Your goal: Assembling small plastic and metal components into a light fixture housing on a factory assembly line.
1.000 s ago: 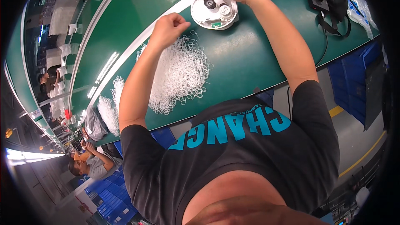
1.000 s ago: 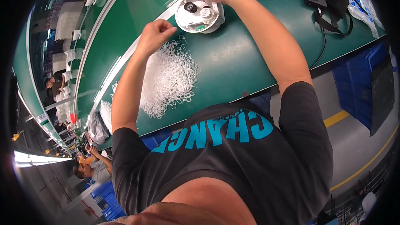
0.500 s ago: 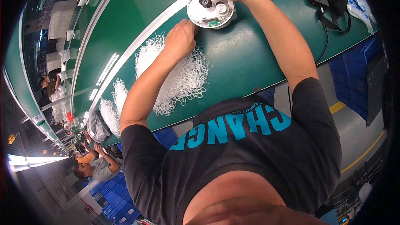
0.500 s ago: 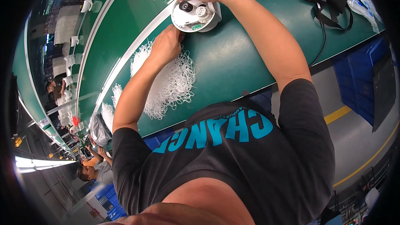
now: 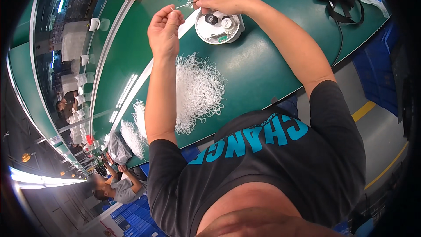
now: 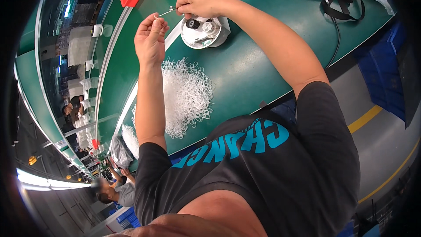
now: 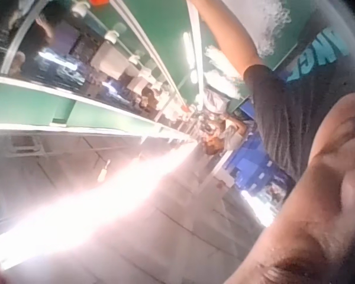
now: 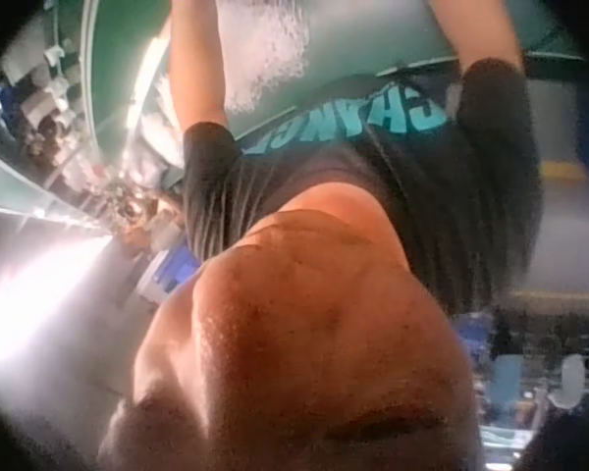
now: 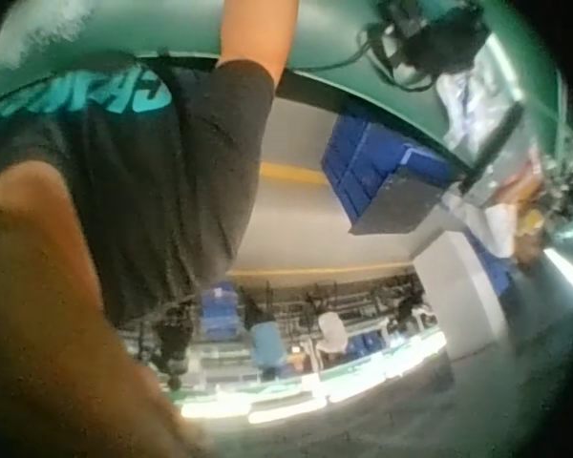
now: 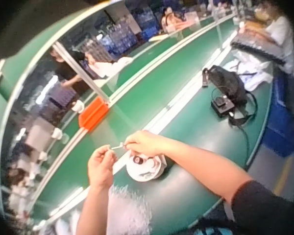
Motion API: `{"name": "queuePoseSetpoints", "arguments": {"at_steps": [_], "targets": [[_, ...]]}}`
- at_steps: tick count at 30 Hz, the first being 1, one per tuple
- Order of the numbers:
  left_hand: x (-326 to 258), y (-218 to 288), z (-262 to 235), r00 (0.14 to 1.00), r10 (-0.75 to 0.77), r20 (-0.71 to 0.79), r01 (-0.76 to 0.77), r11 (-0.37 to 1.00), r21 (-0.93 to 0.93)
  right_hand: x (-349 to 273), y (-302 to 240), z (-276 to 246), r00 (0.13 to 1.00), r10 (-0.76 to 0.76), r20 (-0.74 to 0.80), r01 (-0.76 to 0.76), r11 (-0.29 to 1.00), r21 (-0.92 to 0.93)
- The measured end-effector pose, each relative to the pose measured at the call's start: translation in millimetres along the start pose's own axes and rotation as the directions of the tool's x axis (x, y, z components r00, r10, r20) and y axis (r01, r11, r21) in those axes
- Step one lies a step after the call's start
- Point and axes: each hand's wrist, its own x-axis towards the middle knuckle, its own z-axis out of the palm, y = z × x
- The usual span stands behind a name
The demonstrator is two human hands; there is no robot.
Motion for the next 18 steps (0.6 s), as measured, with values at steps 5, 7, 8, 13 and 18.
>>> {"name": "queuePoseSetpoints", "arguments": {"at_steps": [5,7,8,13,18], "targets": [[3.7,-7.3,12.2,0.999,-0.035,0.018,0.036,0.994,-0.099,-0.6,-2.1,1.7,1.000,-0.004,-0.002,0.004,0.999,0.038],[4.1,-8.9,15.2,0.998,-0.060,0.029,0.063,0.992,-0.106,-1.6,-4.2,0.8,1.000,0.010,0.010,-0.010,0.999,0.035],[4.8,-9.4,17.5,0.998,-0.059,0.031,0.062,0.992,-0.105,-0.8,-3.2,1.0,1.000,-0.002,0.017,0.002,0.999,0.035],[10.3,-10.9,18.8,0.999,-0.030,0.038,0.034,0.991,-0.129,-1.8,-5.8,0.3,0.999,-0.019,0.031,0.018,0.999,0.039],[11.4,-10.0,17.1,0.999,-0.001,0.032,0.005,0.992,-0.129,-1.3,-4.6,0.2,0.999,-0.028,0.023,0.027,0.999,0.016]]}}
